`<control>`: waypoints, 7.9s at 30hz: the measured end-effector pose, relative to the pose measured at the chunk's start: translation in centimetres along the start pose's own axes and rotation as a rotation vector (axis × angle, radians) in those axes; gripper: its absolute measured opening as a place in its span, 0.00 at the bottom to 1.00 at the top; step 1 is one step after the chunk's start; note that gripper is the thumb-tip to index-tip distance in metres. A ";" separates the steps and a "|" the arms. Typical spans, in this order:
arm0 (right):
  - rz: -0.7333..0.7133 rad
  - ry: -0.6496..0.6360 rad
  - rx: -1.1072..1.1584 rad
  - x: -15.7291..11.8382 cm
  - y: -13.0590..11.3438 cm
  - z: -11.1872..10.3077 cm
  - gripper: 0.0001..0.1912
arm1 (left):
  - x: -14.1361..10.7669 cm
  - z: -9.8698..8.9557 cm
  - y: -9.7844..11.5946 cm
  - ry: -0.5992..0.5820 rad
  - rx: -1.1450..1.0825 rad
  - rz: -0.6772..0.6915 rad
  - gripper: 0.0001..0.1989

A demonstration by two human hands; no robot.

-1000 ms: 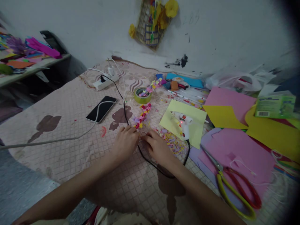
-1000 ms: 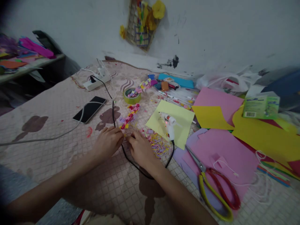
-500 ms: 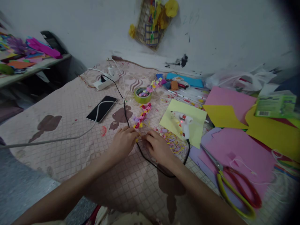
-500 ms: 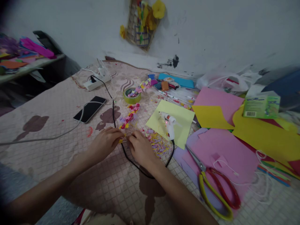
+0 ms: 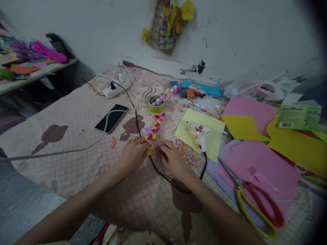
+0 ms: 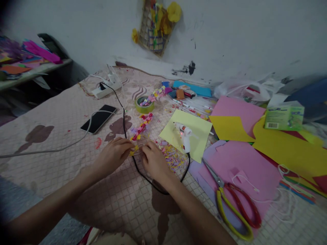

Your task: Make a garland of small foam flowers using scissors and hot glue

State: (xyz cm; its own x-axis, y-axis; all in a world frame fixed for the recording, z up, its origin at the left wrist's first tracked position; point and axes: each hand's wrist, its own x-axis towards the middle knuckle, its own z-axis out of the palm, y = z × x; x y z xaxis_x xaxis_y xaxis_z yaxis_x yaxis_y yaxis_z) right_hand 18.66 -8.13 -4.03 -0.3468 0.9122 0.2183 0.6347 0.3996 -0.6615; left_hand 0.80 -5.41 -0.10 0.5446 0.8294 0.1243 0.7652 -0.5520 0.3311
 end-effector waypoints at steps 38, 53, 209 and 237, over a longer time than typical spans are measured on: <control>0.108 -0.014 -0.334 2.8 -1.4 -1.6 0.04 | -2.5 0.8 -1.8 0.063 -0.102 -0.088 0.04; 0.138 -0.034 -0.326 2.8 -1.4 -1.7 0.05 | 1.2 0.7 -0.9 0.037 -0.042 -0.041 0.06; 0.615 0.186 1.049 2.5 -2.4 1.2 0.08 | 0.8 1.4 -0.8 0.039 -0.877 -0.278 0.10; 0.592 0.224 1.072 2.1 -2.9 0.9 0.09 | 1.2 2.0 -0.7 0.107 -1.004 -0.337 0.09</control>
State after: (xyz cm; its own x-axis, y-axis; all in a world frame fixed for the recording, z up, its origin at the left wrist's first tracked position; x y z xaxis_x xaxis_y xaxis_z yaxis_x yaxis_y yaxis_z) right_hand 15.50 -7.42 -2.29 -0.0081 0.9642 -0.2650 -0.2671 -0.2574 -0.9287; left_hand 1.55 -4.21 -2.05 0.2871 0.9565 -0.0519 0.2104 -0.0101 0.9776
